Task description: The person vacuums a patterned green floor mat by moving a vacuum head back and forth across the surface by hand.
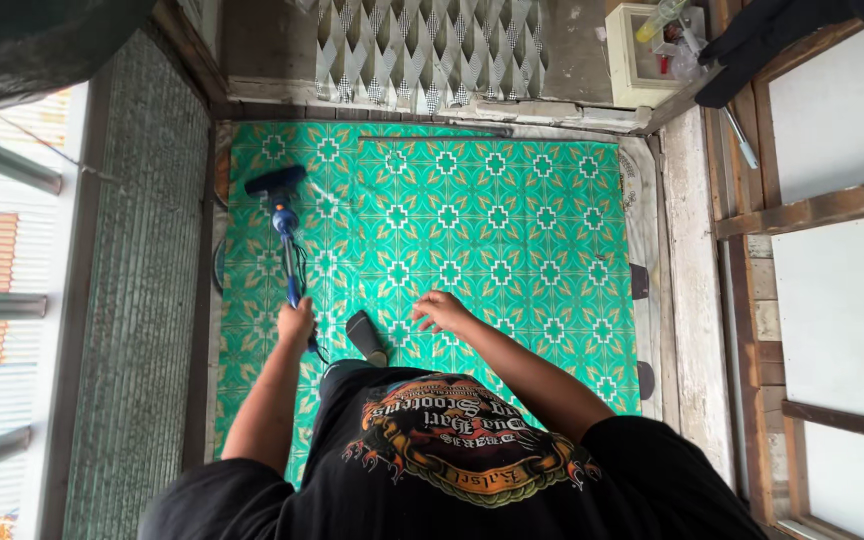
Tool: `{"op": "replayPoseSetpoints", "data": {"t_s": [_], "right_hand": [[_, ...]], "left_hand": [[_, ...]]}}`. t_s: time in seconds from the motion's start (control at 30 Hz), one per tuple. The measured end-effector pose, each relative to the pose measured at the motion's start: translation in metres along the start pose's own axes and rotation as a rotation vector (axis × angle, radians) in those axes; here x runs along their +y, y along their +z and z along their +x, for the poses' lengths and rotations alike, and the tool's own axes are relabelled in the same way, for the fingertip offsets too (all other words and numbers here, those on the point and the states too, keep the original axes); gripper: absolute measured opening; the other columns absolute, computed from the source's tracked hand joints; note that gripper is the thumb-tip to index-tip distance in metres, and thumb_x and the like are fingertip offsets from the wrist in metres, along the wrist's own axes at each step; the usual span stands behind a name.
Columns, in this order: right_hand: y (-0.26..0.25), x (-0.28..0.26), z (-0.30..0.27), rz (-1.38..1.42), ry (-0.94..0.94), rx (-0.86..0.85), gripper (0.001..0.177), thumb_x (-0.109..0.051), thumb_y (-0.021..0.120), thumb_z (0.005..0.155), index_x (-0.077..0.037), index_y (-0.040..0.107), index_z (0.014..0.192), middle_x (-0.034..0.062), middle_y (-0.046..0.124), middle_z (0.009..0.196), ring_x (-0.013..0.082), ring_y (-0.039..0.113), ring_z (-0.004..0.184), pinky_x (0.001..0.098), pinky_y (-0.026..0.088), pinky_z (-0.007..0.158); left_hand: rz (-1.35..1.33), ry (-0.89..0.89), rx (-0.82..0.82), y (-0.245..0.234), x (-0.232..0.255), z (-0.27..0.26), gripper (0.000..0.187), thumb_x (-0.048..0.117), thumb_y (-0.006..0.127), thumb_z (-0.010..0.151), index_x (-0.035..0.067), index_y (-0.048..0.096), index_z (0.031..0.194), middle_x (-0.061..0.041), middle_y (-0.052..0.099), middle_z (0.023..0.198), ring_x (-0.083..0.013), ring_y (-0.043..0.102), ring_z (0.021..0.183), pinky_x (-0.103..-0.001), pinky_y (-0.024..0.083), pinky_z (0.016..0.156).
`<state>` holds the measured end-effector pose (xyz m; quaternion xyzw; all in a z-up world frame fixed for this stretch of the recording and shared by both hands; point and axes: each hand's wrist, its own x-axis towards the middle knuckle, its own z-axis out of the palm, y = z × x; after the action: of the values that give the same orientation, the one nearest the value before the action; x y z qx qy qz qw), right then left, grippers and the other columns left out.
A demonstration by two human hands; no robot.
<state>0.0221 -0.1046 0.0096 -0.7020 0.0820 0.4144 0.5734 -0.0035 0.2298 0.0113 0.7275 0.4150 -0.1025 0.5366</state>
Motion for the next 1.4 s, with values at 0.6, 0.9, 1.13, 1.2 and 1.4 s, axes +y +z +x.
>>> {"op": "replayPoseSetpoints", "data": {"t_s": [0.6,0.9,1.13,1.2,1.4], "right_hand": [[-0.015,-0.042,0.043,-0.148,-0.12,-0.173,0.031,-0.035,0.062,0.1,-0.008,0.064,0.114,0.0074,0.076,0.108,0.017,0.075,0.083,0.0305,0.054,0.063],[-0.049,-0.012,0.028,-0.259,-0.029,-0.336,0.028,-0.034,0.06,0.099,-0.01,0.064,0.114,0.0075,0.077,0.109,0.0174,0.075,0.082,0.0315,0.055,0.061],[-0.059,-0.022,0.025,-0.33,-0.052,-0.396,0.029,-0.034,0.061,0.099,-0.008,0.063,0.113,0.0082,0.077,0.109,0.0183,0.075,0.084,0.0327,0.056,0.063],[-0.063,-0.027,0.029,-0.339,-0.047,-0.379,0.03,-0.034,0.061,0.1,-0.007,0.063,0.113,0.009,0.077,0.11,0.0186,0.075,0.085,0.0327,0.056,0.064],[-0.08,-0.054,0.053,-0.291,-0.012,-0.277,0.032,-0.037,0.06,0.099,-0.011,0.062,0.117,0.0074,0.075,0.113,0.0186,0.075,0.088,0.0336,0.057,0.067]], "left_hand": [[0.028,-0.086,0.041,-0.008,0.026,0.036,0.037,0.036,0.066,0.091,-0.001,0.063,0.094,-0.01,0.066,0.072,-0.0244,0.067,0.059,-0.041,0.055,0.052],[-0.026,-0.179,0.053,0.053,-0.072,-0.103,0.043,0.039,0.067,0.089,-0.003,0.066,0.096,-0.014,0.067,0.071,-0.0265,0.066,0.057,-0.045,0.054,0.055],[-0.024,-0.184,0.072,0.059,-0.086,-0.123,0.038,0.038,0.066,0.088,0.001,0.064,0.092,-0.012,0.065,0.067,-0.0255,0.065,0.055,-0.043,0.053,0.051],[-0.055,-0.181,0.058,0.053,-0.077,-0.106,0.039,0.039,0.066,0.088,0.0,0.063,0.091,-0.012,0.064,0.069,-0.026,0.065,0.056,-0.043,0.052,0.051],[-0.007,-0.144,0.068,0.027,-0.023,-0.029,0.035,0.035,0.065,0.088,0.0,0.063,0.092,-0.012,0.066,0.07,-0.0246,0.066,0.056,-0.041,0.053,0.052]]}}
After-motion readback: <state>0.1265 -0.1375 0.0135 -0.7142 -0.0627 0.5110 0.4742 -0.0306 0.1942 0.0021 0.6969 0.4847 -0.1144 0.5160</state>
